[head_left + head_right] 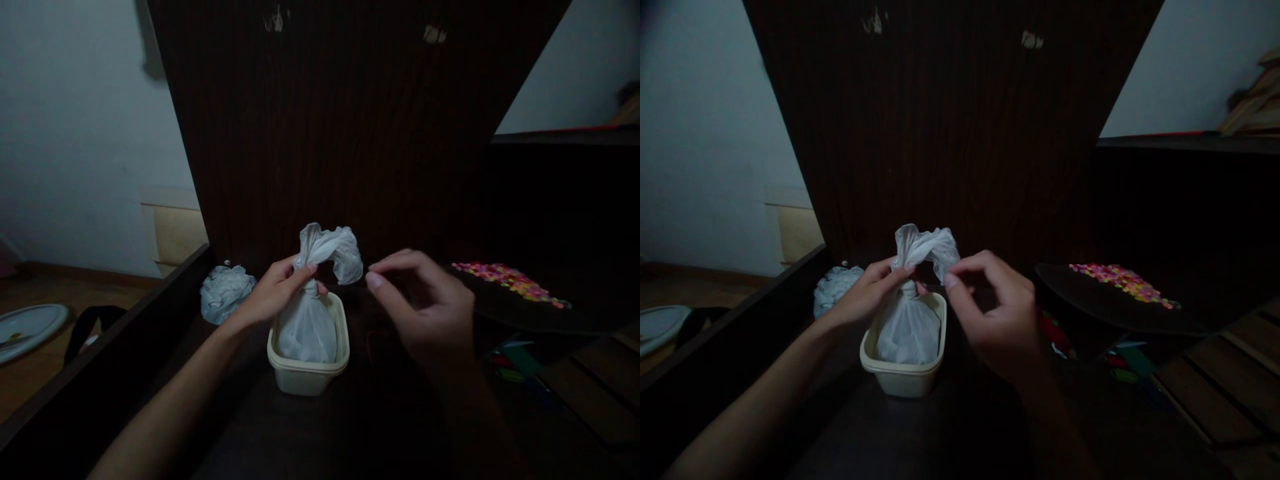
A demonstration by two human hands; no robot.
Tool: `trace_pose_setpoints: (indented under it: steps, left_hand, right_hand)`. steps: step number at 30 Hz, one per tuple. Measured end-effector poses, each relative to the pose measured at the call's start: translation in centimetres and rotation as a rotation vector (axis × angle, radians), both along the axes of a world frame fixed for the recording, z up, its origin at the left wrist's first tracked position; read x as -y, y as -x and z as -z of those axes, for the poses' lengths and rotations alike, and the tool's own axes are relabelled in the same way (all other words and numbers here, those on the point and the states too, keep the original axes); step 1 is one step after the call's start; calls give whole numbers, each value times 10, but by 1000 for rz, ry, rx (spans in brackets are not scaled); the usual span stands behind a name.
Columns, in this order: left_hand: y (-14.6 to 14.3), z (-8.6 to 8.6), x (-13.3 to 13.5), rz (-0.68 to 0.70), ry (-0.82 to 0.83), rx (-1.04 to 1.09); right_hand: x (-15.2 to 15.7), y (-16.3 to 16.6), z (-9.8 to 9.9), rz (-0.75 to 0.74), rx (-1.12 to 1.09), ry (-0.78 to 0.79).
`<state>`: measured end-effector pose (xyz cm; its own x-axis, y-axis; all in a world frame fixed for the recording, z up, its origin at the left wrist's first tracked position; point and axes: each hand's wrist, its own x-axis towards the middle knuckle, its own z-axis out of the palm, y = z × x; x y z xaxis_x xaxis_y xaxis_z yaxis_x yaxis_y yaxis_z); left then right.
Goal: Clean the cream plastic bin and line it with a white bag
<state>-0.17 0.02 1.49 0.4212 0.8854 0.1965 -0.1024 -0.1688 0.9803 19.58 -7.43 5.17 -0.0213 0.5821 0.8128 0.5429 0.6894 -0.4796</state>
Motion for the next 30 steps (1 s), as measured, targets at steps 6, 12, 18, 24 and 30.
trace_pose_setpoints:
  steps: [6,12,18,24,30]
  left_hand:
    - [-2,-4,1,-54,39,200]
    - [-2,-9,11,-7,102,267]
    - [-5,-4,12,48,100,279]
    - [-6,-7,13,47,128,316]
    - [-2,-9,9,-40,46,328]
  right_hand:
    - [-7,23,12,-128,251,221]
    - [-29,35,29,-182,19,361]
    - [-36,43,40,-301,-47,399]
    - [-39,42,40,-329,19,409]
    - [-37,40,37,-316,147,390]
